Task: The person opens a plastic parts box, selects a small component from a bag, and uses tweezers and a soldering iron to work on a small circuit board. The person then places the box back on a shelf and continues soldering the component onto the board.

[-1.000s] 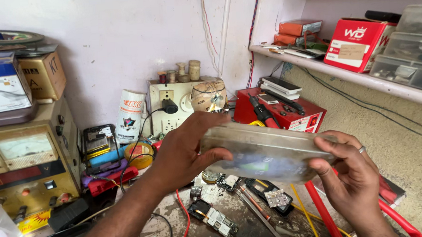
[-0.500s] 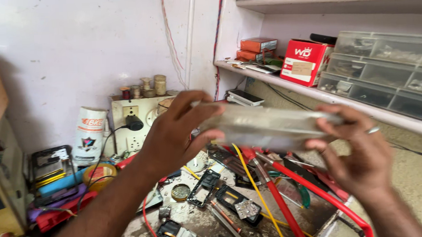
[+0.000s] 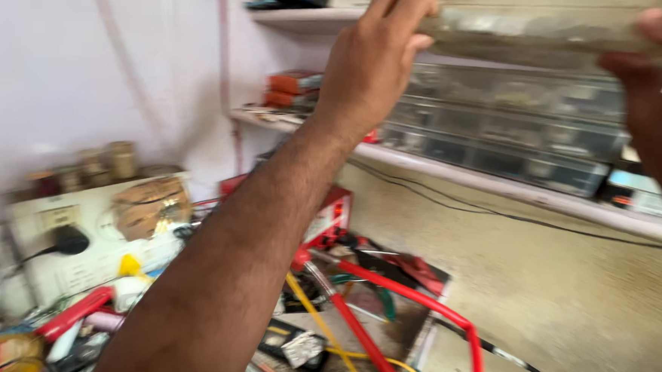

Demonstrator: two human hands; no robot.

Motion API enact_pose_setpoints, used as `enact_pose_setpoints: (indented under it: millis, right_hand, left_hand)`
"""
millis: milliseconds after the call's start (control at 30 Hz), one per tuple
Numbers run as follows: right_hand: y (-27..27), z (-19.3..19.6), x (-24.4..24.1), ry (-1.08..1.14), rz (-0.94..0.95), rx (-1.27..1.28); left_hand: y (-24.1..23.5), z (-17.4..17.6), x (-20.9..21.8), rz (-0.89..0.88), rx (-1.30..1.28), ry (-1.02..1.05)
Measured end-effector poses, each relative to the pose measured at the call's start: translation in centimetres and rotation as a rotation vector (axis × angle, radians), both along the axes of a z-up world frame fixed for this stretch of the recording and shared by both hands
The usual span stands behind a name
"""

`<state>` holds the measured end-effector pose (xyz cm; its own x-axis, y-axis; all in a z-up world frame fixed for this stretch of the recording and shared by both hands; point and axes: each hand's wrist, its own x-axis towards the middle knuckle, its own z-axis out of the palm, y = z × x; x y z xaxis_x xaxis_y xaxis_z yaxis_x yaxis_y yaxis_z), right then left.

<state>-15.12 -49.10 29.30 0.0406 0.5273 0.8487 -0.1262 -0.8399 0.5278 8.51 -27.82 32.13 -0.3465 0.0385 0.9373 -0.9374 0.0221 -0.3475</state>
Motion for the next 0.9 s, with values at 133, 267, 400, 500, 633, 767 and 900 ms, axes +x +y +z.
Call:
enact_pose_setpoints:
  millis: [133,267,400,500,633,767,900]
  right_hand:
    - [-2.9,1.5,-1.8,-0.001,-0.193,0.040]
    - [-3.7,2.2,-0.8,0.123,-0.372,0.277]
    - [-4.3,2.8,0.2,0.286,-0.572,0.463]
    - [-4.8,3.0,0.1,0.261,-0.679,0.248]
    - [-5.3,3.3,-0.1,0.394,-0.707,0.336]
    - [-4.7,3.6,1.4,0.418,-0.778,0.274]
    - [-3.8,3.8,2.7,0.403,-0.812,0.208]
  left_hand:
    - [-6.3,0.5,0.0,-0.035,0.098,0.125]
    - [-10.3,0.0,0.8,0.075,0.229,0.326]
    - [-12.3,0.3,1.0,0.294,0.328,0.310]
    - [-12.8,0.2,0.7,0.473,0.667,0.524]
    - [-13.1,-0.9,0.0,0.514,0.583,0.399]
    - [-13.2,-0.9,-1.2,0.570,0.632,0.436]
    - [-11.1,0.5,-2.1,0.609,0.838,0.483]
